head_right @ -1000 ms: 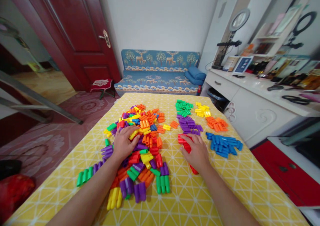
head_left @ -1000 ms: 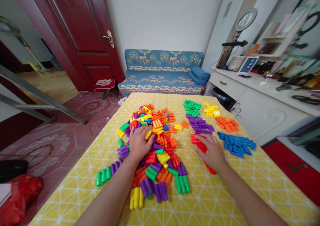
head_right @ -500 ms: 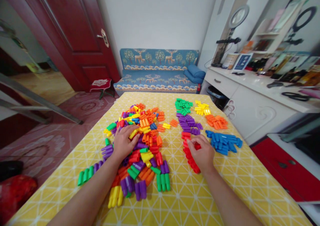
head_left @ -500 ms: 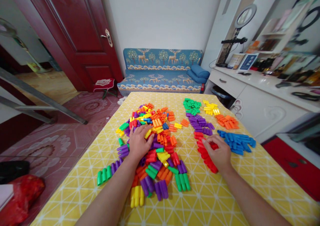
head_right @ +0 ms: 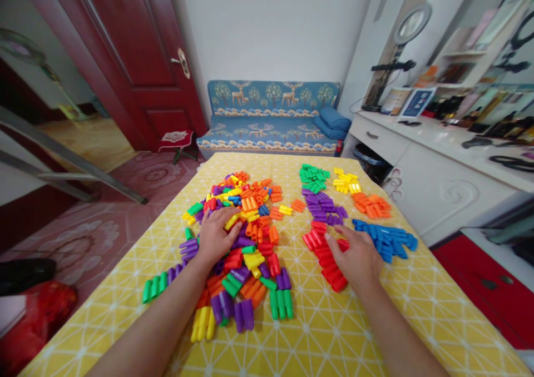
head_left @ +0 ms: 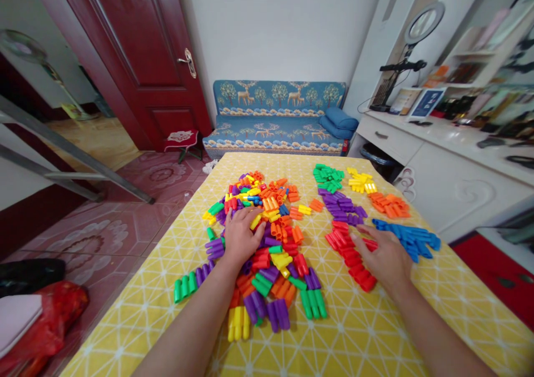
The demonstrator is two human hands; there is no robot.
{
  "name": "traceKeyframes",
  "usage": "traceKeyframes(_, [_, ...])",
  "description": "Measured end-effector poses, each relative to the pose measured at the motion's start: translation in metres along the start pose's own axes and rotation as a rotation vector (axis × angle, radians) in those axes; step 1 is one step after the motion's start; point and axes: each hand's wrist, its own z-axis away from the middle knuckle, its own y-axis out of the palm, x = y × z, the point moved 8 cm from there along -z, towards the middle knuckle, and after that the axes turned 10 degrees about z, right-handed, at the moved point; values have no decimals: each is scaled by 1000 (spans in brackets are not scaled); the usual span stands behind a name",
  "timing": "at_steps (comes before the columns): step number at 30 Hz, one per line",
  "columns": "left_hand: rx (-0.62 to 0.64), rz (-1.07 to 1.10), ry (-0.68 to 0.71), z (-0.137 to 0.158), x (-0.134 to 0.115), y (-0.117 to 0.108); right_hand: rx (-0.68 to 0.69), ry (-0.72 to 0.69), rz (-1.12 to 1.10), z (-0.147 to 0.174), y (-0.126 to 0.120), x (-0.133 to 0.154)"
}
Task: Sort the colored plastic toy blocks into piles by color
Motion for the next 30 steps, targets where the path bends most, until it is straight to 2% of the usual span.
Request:
traceKeyframes(4, [-3, -2, -6, 0, -1, -1, -68, -70, 63, -3, -13, 5])
traceKeyframes(6, [-5, 1, -3, 0, -2, -1, -125, -150, -20, -5, -23, 21])
traceKeyframes(8, [-2, 5, 0, 0, -2, -1, -125, -255, -179, -6, -30, 46])
traceKeyframes(11, [-1, 8, 0, 0, -1, -1, 59, -353, -416, -5, -22, 93])
traceKeyframes(14, [0, 8, 0, 0, -2, -1, 268, -369, -512, 2, 0, 137])
traceKeyframes(17, [2, 5, 0, 0, -3, -3, 337, -380, -611, 9, 21, 165])
traceKeyframes(21, [4, 0, -10, 0, -4, -4, 294, -275, -767, 12, 39, 163])
traceKeyframes(24, [9, -1, -11, -1, -4, -3, 231, -208, -812, 14, 41, 153])
traceKeyframes(27, [15, -2, -8, -1, -3, -3, 188, -208, -819, 16, 36, 151])
traceKeyframes(30, [18, -5, -5, -1, -3, -3, 200, -268, -771, 19, 34, 158])
